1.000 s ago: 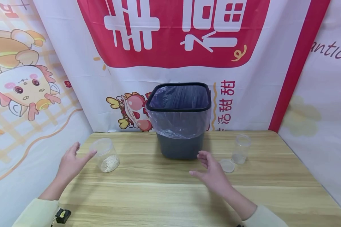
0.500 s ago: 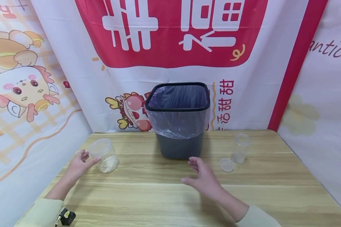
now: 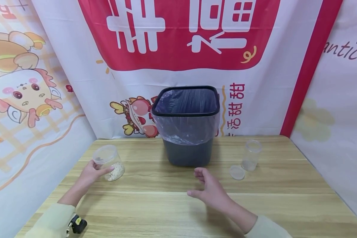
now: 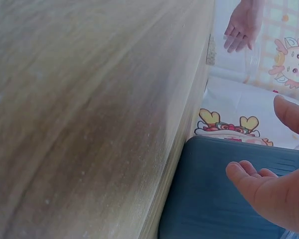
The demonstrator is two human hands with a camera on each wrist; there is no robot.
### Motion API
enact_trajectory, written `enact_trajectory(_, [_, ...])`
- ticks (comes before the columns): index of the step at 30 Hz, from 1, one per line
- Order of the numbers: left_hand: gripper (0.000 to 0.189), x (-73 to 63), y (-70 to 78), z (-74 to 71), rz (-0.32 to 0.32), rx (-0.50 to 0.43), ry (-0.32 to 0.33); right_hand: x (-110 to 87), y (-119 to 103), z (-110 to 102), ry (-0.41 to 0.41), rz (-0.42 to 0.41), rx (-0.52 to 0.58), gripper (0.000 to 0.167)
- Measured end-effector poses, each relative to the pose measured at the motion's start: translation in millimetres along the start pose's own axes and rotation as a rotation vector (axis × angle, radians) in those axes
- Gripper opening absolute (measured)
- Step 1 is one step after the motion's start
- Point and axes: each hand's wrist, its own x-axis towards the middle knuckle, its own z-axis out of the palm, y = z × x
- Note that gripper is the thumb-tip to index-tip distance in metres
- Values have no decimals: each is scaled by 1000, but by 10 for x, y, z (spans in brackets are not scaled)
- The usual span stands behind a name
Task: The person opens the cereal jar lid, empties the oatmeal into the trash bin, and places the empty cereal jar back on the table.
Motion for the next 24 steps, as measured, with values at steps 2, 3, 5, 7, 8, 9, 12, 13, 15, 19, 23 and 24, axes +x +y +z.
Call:
enact_trajectory(2, [98, 14, -4, 25, 4, -3, 12, 3, 18, 11, -6, -2, -4, 73])
enact_trajectory(3, [98, 20, -7, 37, 3, -3, 20, 5, 28, 16, -10, -8, -8, 73])
enact_trajectory(5, [98, 27, -9, 62, 2, -8, 31, 7, 49, 29, -16, -12, -15, 73])
enact_trajectory(7, [99, 29, -11, 83, -4, -11, 41, 4, 61, 40, -20, -15, -22, 73])
enact_trajectory(8, [100, 29, -11, 93, -8, -11, 46, 2, 65, 46, -24, -18, -24, 73])
enact_trajectory(9, [100, 28, -11, 102, -13, -13, 52, 0, 66, 52, -28, -21, -25, 73])
enact_trajectory(12, [100, 24, -12, 120, -30, -17, 66, -9, 54, 72, -37, -17, -15, 72])
enact_trajectory(13, [101, 26, -12, 124, -35, -16, 71, -11, 49, 77, -39, -16, -14, 71])
enact_trajectory(15, [101, 38, -17, 130, -41, -11, 80, -15, 37, 87, -39, -17, -11, 69])
enact_trajectory(19, [103, 66, -33, 140, -39, 4, 90, -22, 13, 103, -38, -32, -10, 67])
enact_trajectory(23, [104, 64, -33, 153, -53, 36, 103, -26, -21, 127, -37, -27, -1, 66])
enact_trajectory(24, [105, 58, -24, 159, -58, 49, 105, -27, -30, 132, -35, -22, 1, 66])
